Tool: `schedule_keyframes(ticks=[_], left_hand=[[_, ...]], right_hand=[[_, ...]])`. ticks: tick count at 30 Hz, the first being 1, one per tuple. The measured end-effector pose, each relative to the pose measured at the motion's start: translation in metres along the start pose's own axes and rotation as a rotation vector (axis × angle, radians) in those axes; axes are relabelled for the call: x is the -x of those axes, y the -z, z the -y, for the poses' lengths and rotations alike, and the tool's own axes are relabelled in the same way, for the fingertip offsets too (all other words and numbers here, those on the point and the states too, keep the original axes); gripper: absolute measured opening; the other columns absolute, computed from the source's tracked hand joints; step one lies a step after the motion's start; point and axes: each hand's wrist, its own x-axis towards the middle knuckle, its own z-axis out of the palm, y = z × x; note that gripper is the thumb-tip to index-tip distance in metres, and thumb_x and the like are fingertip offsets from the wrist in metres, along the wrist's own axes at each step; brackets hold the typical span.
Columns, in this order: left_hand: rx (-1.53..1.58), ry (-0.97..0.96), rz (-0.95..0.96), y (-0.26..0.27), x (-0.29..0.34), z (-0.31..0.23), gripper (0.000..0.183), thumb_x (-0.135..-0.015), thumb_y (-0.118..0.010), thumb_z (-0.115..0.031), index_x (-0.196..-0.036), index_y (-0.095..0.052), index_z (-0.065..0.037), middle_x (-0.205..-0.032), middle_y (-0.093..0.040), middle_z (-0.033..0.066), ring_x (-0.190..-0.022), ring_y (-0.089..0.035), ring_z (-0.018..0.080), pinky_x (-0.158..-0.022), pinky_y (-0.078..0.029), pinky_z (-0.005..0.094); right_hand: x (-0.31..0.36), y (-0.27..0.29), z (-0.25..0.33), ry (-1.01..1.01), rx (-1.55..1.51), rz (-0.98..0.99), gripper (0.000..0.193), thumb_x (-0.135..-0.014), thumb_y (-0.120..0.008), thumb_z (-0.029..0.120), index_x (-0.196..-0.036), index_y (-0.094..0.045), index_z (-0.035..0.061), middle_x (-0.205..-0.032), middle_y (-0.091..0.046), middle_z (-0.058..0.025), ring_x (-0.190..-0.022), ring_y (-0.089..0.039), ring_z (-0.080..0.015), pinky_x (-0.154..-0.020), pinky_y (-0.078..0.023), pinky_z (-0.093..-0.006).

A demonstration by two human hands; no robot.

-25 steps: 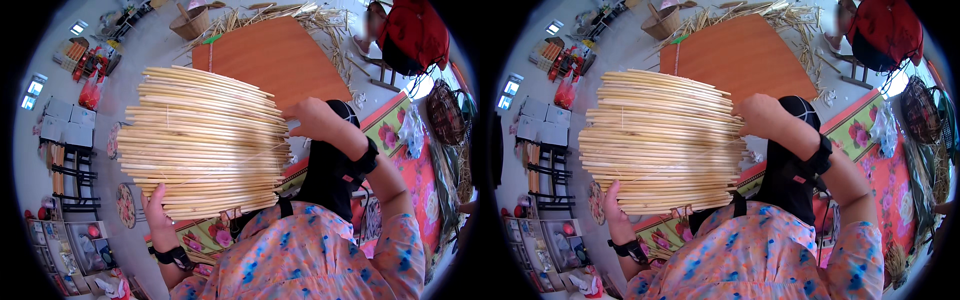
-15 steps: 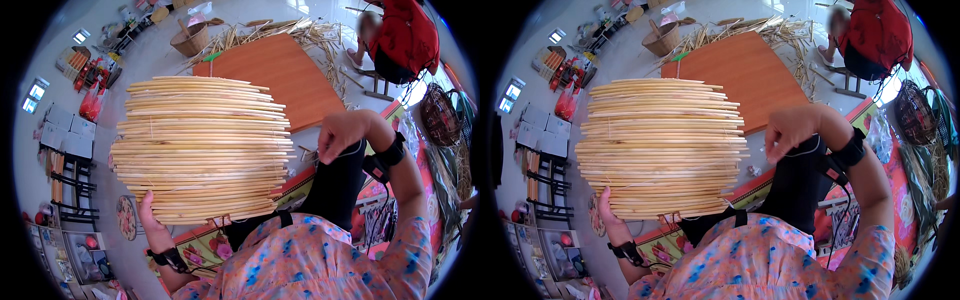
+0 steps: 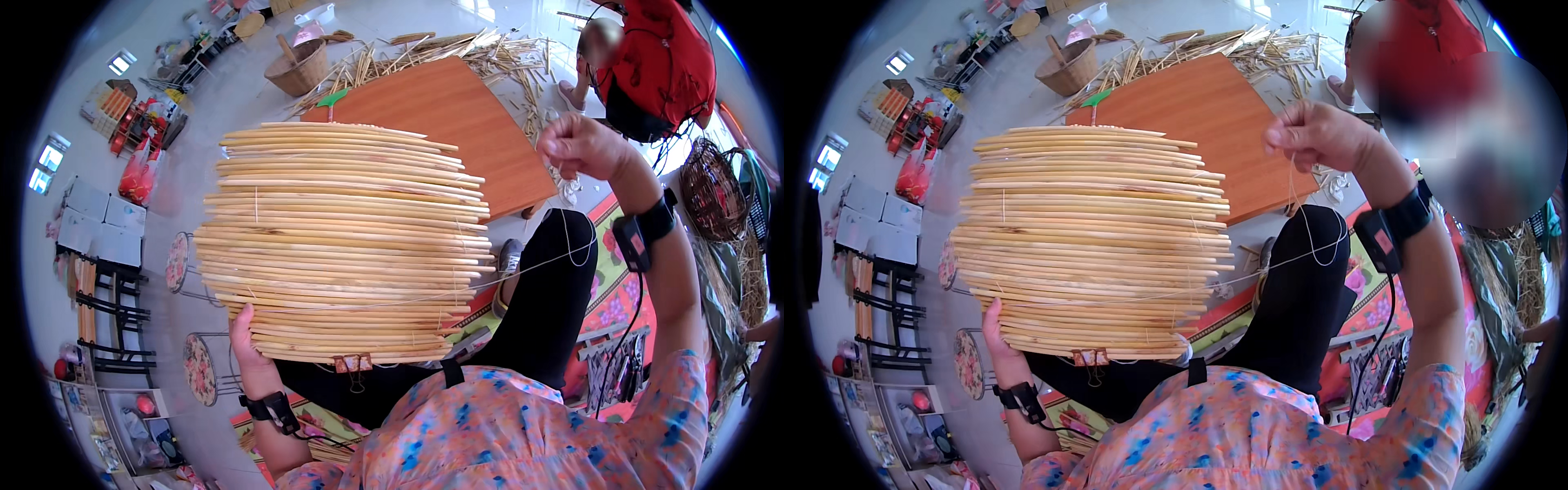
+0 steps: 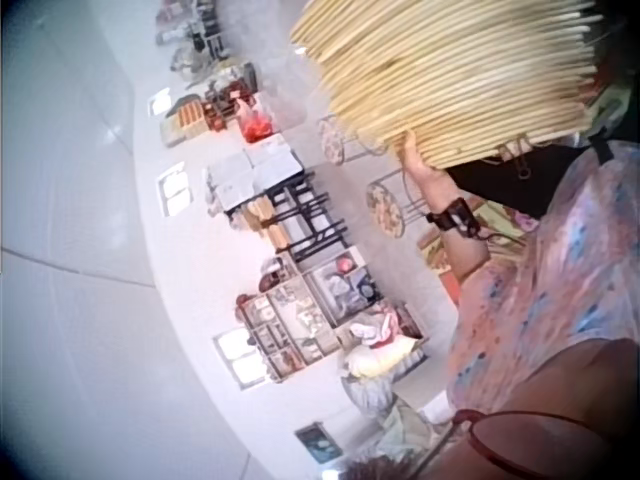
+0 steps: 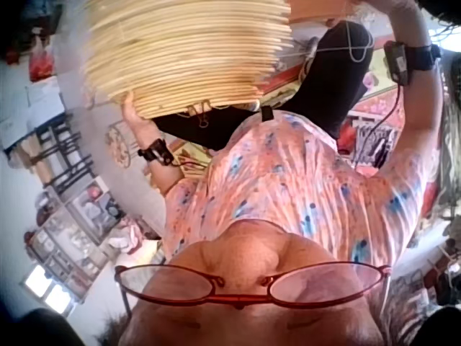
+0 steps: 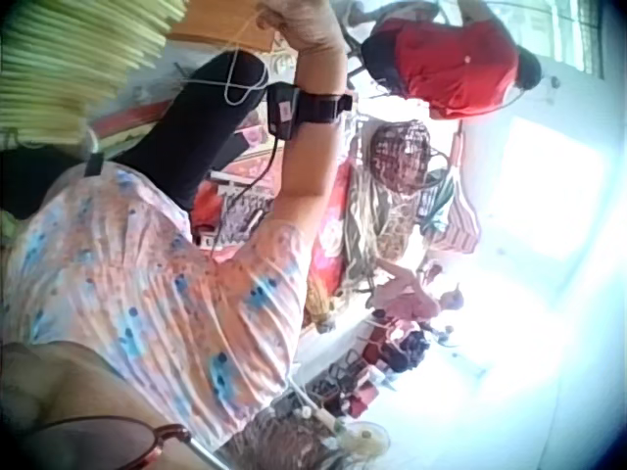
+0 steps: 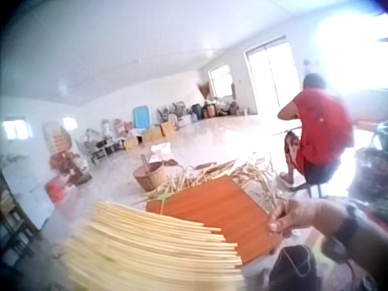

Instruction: The person weaves a basket using thin wooden sticks and white string. They arrange the sticks into a circular base, tie them together with string, and mark positions on the sticks with a marker. The person works on the floor in a room with another person in the background.

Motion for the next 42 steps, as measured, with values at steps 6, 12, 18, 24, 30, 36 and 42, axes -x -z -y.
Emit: schedule_keyframes(ticks=[6,12,18,24,30,36,42], left_hand=[[0.004,0.058,0.003,-0.03,-0.024,0.035,0.048,-0.09,-0.054,-0.02,-0.132,-0.046,0.003,-0.126,-0.057,0.0162,-0.112,-0.058,0.0277,-0.096,-0.046,0.0395],[0.034,0.121,0.023,-0.046,-0.043,0.05,0.045,-0.092,-0.051,-0.021,-0.129,-0.048,0.004,-0.123,-0.059,0.0171,-0.109,-0.06,0.0276,-0.095,-0.047,0.0394],[0.039,0.135,0.035,-0.037,-0.054,0.057,0.046,-0.091,-0.053,-0.022,-0.129,-0.049,0.005,-0.122,-0.06,0.0179,-0.11,-0.06,0.0275,-0.095,-0.047,0.0394],[-0.001,0.121,0.025,-0.035,-0.057,0.053,0.048,-0.093,-0.05,-0.024,-0.132,-0.045,0.005,-0.128,-0.056,0.0188,-0.115,-0.057,0.0287,-0.1,-0.044,0.0405],[0.029,0.148,-0.014,-0.04,-0.053,0.057,0.049,-0.089,-0.056,-0.019,-0.13,-0.046,0.005,-0.124,-0.058,0.0172,-0.112,-0.059,0.0276,-0.097,-0.047,0.0393],[0.064,0.181,-0.014,-0.052,-0.061,0.068,0.049,-0.086,-0.06,-0.014,-0.13,-0.047,0.004,-0.121,-0.059,0.0168,-0.108,-0.061,0.027,-0.094,-0.049,0.0384],[0.171,0.302,0.031,-0.045,-0.079,0.099,0.047,-0.087,-0.061,-0.014,-0.129,-0.049,0.003,-0.118,-0.06,0.0166,-0.106,-0.062,0.0262,-0.091,-0.052,0.0375]], right_hand=[[-0.031,0.012,0.0,-0.13,0.502,-0.119,0.025,-0.089,-0.066,0.025,-0.093,-0.069,0.0007,-0.067,-0.057,0.0013,-0.05,-0.047,-0.007,-0.046,-0.041,-0.0213],[-0.002,-0.027,-0.031,-0.254,1.108,0.27,0.051,-0.079,-0.071,0.043,-0.108,-0.066,0.0013,-0.095,-0.067,-0.0212,-0.089,-0.065,-0.0311,-0.077,-0.051,-0.0404],[0.012,-0.059,-0.066,-0.289,1.043,0.431,0.041,-0.086,-0.06,0.039,-0.077,-0.065,-0.0002,-0.064,-0.06,-0.0177,-0.059,-0.059,-0.0321,-0.06,-0.045,-0.0424],[0.01,-0.041,-0.036,-0.374,0.668,0.458,0.03,-0.089,-0.06,0.026,-0.076,-0.06,-0.0016,-0.057,-0.05,-0.0078,-0.055,-0.053,-0.0139,-0.054,-0.042,-0.0317],[0.001,-0.007,-0.015,-0.447,0.395,0.192,0.023,-0.092,-0.058,0.017,-0.074,-0.059,0.0009,-0.062,-0.05,0.0014,-0.055,-0.047,-0.0025,-0.047,-0.036,-0.0195],[-0.025,0.028,-0.014,-0.26,0.2,-0.071,0.026,-0.093,-0.061,0.024,-0.078,-0.062,0.002,-0.055,-0.044,0.0038,-0.044,-0.038,-0.0041,-0.045,-0.035,-0.021],[-0.072,0.053,-0.033,-0.389,0.231,-0.249,0.02,-0.091,-0.063,0.021,-0.082,-0.064,0.0035,-0.054,-0.038,0.008,-0.044,-0.032,-0.002,-0.045,-0.032,-0.0223]])
